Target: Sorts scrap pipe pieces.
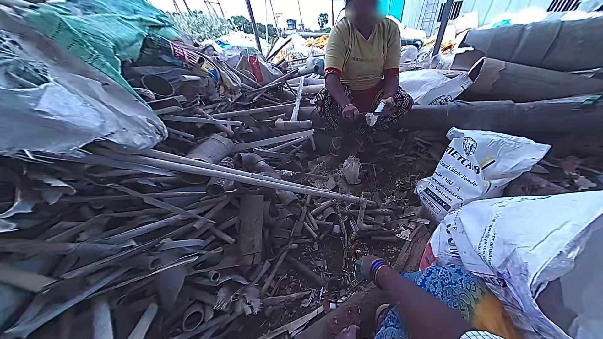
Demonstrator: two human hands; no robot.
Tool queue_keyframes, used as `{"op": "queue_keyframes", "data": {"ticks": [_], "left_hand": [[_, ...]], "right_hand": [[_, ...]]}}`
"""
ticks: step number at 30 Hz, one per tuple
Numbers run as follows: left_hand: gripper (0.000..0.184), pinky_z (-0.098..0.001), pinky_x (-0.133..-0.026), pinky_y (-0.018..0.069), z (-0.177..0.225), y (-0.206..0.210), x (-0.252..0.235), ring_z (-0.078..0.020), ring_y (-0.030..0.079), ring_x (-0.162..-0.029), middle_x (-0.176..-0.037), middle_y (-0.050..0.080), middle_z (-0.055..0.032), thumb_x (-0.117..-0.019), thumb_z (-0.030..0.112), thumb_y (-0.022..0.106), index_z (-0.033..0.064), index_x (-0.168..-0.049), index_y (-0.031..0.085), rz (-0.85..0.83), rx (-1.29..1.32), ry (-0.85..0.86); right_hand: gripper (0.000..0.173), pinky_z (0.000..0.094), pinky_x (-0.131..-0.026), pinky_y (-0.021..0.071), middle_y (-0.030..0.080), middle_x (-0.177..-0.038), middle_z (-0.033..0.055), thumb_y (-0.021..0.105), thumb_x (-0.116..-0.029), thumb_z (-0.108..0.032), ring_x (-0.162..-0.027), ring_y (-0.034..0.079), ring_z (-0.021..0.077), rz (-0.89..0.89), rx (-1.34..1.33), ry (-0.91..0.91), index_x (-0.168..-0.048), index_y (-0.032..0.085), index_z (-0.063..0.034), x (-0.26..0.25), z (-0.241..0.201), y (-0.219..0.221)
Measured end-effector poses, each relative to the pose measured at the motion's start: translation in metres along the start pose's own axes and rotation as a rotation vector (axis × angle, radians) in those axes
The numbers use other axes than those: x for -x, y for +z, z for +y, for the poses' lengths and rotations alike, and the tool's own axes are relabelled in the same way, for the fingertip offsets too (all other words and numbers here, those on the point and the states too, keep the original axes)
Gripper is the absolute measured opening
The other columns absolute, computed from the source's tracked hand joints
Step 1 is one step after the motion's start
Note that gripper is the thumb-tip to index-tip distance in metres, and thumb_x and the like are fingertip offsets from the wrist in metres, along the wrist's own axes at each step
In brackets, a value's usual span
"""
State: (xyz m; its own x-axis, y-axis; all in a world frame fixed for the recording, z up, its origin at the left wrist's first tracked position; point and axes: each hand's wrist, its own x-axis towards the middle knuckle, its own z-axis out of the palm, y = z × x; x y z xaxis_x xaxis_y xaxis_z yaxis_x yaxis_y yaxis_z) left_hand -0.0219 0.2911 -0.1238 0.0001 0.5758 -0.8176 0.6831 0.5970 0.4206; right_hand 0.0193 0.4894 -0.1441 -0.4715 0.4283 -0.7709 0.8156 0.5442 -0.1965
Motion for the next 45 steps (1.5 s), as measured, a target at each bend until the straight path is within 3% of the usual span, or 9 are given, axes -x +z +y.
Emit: {"op": "queue_keyframes", "data": {"ticks": [11, 18, 23, 27, 28, 33, 37, 39, 45], "left_hand": [[0.06, -0.052, -0.119, 0.0357, -0.014, 0.005, -0.023, -0.035, 0.047, -0.144, -0.155, 0.046, -0.0229, -0.1104, 0.042, 0.044, 0.0052, -0.157, 0.038, -0.065, 0.078, -0.043], [0.062, -0.0545, -0.118, 0.0371, -0.021, -0.002, -0.029, -0.0349, 0.048, -0.143, -0.155, 0.046, -0.0216, -0.1092, 0.046, 0.044, 0.0061, -0.157, 0.039, -0.057, 0.13, -0.042], [0.062, -0.054, -0.118, 0.036, -0.025, -0.003, -0.025, -0.0351, 0.047, -0.144, -0.155, 0.046, -0.0223, -0.1093, 0.046, 0.044, 0.0066, -0.157, 0.039, -0.067, 0.173, -0.029], [0.061, -0.0535, -0.119, 0.0358, -0.028, -0.002, -0.024, -0.0347, 0.047, -0.144, -0.154, 0.048, -0.0224, -0.1096, 0.045, 0.043, 0.0058, -0.156, 0.04, -0.073, 0.176, -0.023], [0.061, -0.053, -0.119, 0.0357, -0.028, -0.003, -0.024, -0.0344, 0.047, -0.144, -0.154, 0.048, -0.022, -0.1095, 0.045, 0.043, 0.0057, -0.155, 0.04, -0.071, 0.176, -0.022], [0.061, -0.0539, -0.119, 0.0355, -0.018, -0.002, -0.022, -0.0336, 0.047, -0.144, -0.154, 0.048, -0.021, -0.1094, 0.045, 0.043, 0.0061, -0.156, 0.04, -0.054, 0.144, 0.005], [0.061, -0.0543, -0.119, 0.0352, -0.012, 0.002, -0.023, -0.0346, 0.047, -0.144, -0.153, 0.05, -0.0218, -0.1096, 0.046, 0.043, 0.0056, -0.155, 0.04, -0.052, 0.098, -0.008], [0.061, -0.0546, -0.119, 0.0349, -0.011, 0.004, -0.023, -0.035, 0.047, -0.144, -0.153, 0.049, -0.0226, -0.1097, 0.046, 0.043, 0.0054, -0.156, 0.04, -0.043, 0.089, -0.017], [0.06, -0.0549, -0.119, 0.0356, -0.012, 0.011, -0.019, -0.0376, 0.047, -0.143, -0.152, 0.049, -0.025, -0.1099, 0.044, 0.044, 0.0034, -0.154, 0.041, -0.031, 0.079, -0.025]], "right_hand": [[0.045, 0.0565, -0.11, 0.0433, 0.058, -0.142, 0.0249, 0.043, -0.1102, -0.023, -0.135, 0.056, 0.0383, 0.123, -0.143, 0.07, -0.15, 0.045, -0.0027, -0.035, 0.009, -0.001], [0.052, 0.0595, -0.101, 0.0496, 0.054, -0.146, 0.0254, 0.042, -0.1091, -0.018, -0.13, 0.058, 0.0423, 0.225, 0.063, 0.113, -0.16, 0.034, -0.0119, -0.068, -0.011, -0.026], [0.045, 0.0627, -0.1, 0.0481, 0.054, -0.146, 0.0263, 0.049, -0.1048, -0.013, -0.132, 0.056, 0.0434, 0.161, 0.226, 0.176, -0.148, 0.048, -0.0023, -0.081, -0.021, -0.047], [0.03, 0.062, -0.098, 0.0484, 0.063, -0.134, 0.0248, 0.056, -0.1022, -0.016, -0.127, 0.06, 0.0404, 0.037, 0.279, 0.263, -0.121, 0.067, 0.0053, -0.074, -0.017, -0.036], [0.03, 0.0619, -0.099, 0.0478, 0.063, -0.133, 0.0246, 0.057, -0.1021, -0.017, -0.126, 0.06, 0.0402, 0.014, 0.289, 0.289, -0.12, 0.068, 0.0052, -0.073, -0.009, -0.029], [0.036, 0.0649, -0.102, 0.0456, 0.061, -0.137, 0.0268, 0.052, -0.1048, -0.021, -0.13, 0.057, 0.0424, -0.048, 0.334, 0.251, -0.123, 0.065, 0.007, -0.043, 0.019, -0.024], [0.047, 0.0638, -0.103, 0.0424, 0.064, -0.13, 0.0264, 0.05, -0.1079, -0.038, -0.124, 0.06, 0.0411, -0.096, 0.266, 0.005, -0.13, 0.065, 0.0, -0.038, 0.05, -0.035], [0.045, 0.0598, -0.105, 0.0411, 0.062, -0.133, 0.0256, 0.047, -0.1099, -0.034, -0.125, 0.058, 0.0394, -0.07, 0.147, -0.036, -0.139, 0.061, -0.0024, -0.025, 0.053, -0.034], [0.044, 0.0581, -0.111, 0.0412, 0.056, -0.143, 0.0262, 0.044, -0.1101, -0.026, -0.136, 0.054, 0.0387, 0.099, 0.045, 0.077, -0.141, 0.054, 0.0031, -0.025, 0.035, -0.034]]}}
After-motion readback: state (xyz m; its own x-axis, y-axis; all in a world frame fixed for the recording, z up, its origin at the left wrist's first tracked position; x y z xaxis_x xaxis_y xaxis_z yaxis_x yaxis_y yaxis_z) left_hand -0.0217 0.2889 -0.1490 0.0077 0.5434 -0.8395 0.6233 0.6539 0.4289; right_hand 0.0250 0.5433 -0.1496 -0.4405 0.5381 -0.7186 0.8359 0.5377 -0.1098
